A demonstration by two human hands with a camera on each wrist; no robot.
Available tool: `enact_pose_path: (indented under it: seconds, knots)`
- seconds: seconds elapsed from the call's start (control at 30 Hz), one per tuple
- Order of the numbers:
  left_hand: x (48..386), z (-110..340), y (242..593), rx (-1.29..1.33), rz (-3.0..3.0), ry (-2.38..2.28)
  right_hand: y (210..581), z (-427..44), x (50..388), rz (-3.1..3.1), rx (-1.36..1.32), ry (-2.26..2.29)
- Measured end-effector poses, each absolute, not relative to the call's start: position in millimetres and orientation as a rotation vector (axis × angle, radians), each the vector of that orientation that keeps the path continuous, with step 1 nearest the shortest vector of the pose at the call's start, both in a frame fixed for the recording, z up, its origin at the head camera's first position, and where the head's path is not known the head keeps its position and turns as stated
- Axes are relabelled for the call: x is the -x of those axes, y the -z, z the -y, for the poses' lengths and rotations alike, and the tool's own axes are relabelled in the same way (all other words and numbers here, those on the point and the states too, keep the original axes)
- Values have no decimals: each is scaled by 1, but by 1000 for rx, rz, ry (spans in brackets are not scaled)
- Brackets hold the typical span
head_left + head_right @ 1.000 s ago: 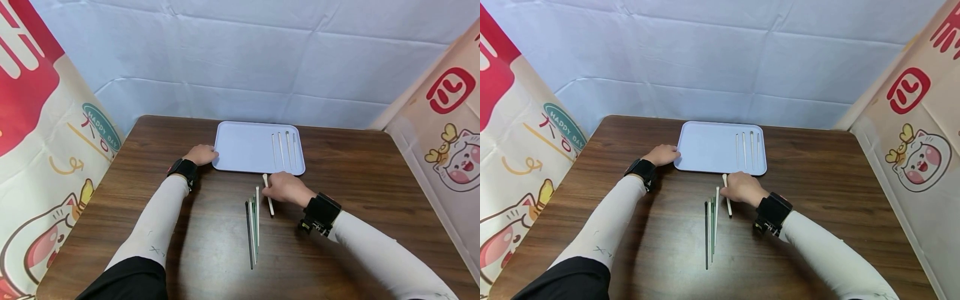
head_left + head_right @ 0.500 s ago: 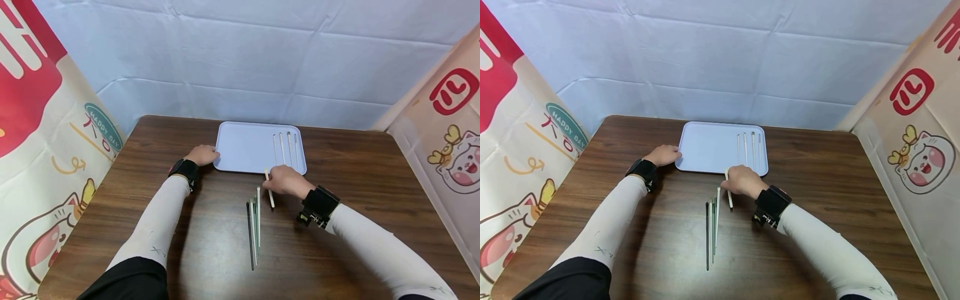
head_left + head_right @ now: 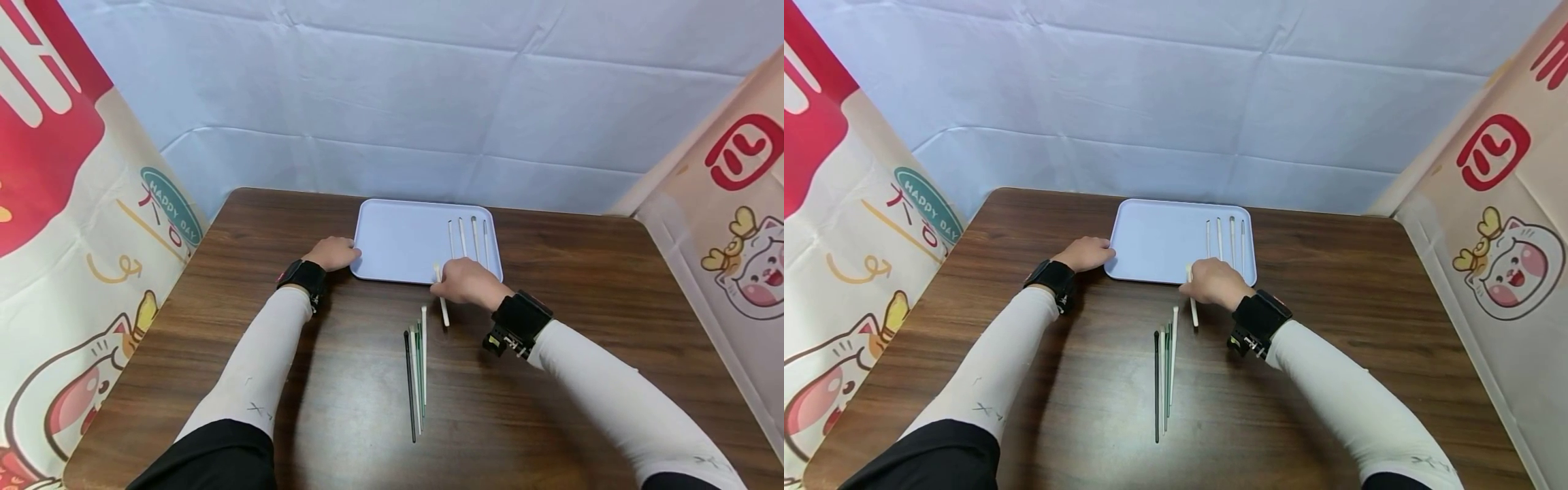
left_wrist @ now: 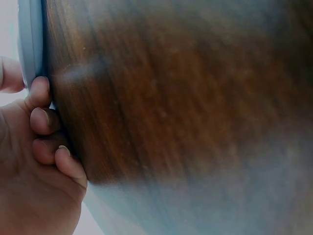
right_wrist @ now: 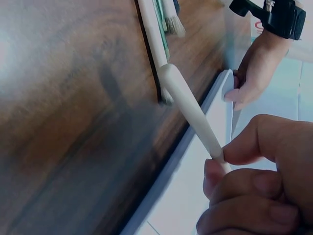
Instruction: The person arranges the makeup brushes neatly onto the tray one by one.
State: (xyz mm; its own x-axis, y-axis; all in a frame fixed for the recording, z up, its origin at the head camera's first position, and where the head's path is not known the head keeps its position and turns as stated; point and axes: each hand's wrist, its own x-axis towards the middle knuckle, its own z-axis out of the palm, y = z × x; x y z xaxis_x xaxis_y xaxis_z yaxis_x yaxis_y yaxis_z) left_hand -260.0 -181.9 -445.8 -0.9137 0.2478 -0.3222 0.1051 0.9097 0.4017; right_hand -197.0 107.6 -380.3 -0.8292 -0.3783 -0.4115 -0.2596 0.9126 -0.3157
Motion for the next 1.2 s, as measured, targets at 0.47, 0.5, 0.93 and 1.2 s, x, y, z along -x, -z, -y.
enact_pose_path:
  seconds: [0.47,0.5,0.93,1.2]
  knots:
    - [260,182,446,-276,-2718,-543,377,-110,216,-2616,482,343]
    - [260,182,446,-276,-2717,-546,377,-110,217,-2612,486,347]
    - [259,182,447,-246,-2708,-563,374,-108,233,-2594,463,292]
    - [262,181,449,-242,-2712,-542,374,-107,246,-2585,464,276]
